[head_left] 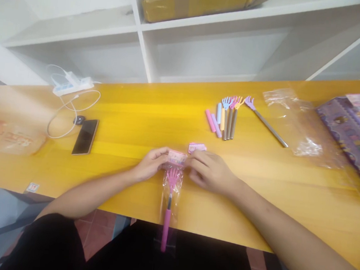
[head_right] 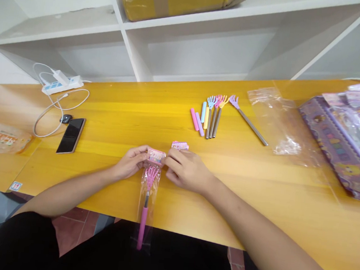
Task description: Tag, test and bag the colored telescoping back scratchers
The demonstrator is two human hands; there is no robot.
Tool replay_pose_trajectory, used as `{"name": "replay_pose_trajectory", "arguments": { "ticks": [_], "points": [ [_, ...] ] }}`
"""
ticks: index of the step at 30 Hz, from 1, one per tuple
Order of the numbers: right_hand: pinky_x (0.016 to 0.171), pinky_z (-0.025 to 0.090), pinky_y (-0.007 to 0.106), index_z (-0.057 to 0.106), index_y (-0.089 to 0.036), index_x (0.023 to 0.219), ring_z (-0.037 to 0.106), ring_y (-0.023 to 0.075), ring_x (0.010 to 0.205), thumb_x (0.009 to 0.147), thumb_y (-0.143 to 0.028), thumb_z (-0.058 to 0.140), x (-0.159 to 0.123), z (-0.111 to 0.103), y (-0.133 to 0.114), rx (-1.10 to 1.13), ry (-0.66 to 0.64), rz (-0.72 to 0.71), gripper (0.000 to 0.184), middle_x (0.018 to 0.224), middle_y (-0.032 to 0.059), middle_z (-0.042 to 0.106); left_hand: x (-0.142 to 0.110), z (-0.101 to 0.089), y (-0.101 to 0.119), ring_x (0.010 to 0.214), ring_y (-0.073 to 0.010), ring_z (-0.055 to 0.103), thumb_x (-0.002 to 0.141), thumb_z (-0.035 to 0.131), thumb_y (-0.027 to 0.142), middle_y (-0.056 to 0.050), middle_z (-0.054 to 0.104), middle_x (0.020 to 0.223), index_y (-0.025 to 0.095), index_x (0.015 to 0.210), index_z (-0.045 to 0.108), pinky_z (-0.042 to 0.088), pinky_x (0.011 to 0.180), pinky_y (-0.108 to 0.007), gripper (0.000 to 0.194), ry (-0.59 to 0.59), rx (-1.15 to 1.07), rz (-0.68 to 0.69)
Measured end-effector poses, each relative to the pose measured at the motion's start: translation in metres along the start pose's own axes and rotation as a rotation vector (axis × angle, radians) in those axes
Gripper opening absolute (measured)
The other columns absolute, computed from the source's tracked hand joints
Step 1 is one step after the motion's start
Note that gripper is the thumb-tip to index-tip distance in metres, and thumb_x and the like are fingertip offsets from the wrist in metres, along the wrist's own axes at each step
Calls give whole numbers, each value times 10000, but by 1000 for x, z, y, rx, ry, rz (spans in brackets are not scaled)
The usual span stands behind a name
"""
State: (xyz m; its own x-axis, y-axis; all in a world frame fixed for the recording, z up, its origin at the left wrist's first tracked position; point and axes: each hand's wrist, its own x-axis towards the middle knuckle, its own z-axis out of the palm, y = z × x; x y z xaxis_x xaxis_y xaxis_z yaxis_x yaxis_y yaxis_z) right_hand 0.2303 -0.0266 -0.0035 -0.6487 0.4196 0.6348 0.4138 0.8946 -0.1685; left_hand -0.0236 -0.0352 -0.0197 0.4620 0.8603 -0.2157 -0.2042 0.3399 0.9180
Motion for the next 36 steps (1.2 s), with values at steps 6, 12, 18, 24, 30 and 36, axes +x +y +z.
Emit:
{"name": "replay_pose_trajectory", "arguments": {
  "ticks": [6,12,18,24,30,36],
  "points": [
    [679,422,296,597,-208,1028,522,166,756,907,-57,522,-1,0,1,-7,-4,1,207,890,30,627,0,0,2,1001,-232,760,908,802,488,-113,781,1131,166,1151,757,581,888,-330,407,-12,22,6],
    [643,412,278,606,-205,971,525,142,701,905,-79,511,0,-2,-5,158,7,172,171,873,26,630,0,-3,0,964,-234,757,920,782,519,-121,782,1116,161,1156,727,569,845,-328,432,-1,74,2],
    [593,427,275,646,-192,952,561,136,626,1072,-411,483,21,-20,-50,789,-349,903,298,787,13,657,-3,-5,2,946,-189,740,945,774,469,-79,787,1048,156,1067,723,552,879,-288,339,133,185,174],
    [578,442,223,605,-194,972,580,108,607,957,-335,717,10,-8,-112,1112,-510,1058,181,762,-34,650,-7,-1,5,826,-167,717,869,852,438,-57,783,939,157,1027,694,533,776,-262,360,151,229,218],
    [596,438,221,628,-192,968,560,110,611,972,-394,700,-12,5,-133,1177,-415,1060,214,686,-43,608,-8,7,10,908,-191,748,890,822,446,-72,796,1033,180,1179,663,549,808,-284,423,82,95,214],
    [819,529,317,691,-205,1041,651,196,908,971,-526,688,-26,-35,-84,990,46,1009,329,980,51,718,-4,8,14,675,-188,697,991,651,454,-112,811,974,172,1144,581,523,669,-316,328,-33,37,170]
  ]
}}
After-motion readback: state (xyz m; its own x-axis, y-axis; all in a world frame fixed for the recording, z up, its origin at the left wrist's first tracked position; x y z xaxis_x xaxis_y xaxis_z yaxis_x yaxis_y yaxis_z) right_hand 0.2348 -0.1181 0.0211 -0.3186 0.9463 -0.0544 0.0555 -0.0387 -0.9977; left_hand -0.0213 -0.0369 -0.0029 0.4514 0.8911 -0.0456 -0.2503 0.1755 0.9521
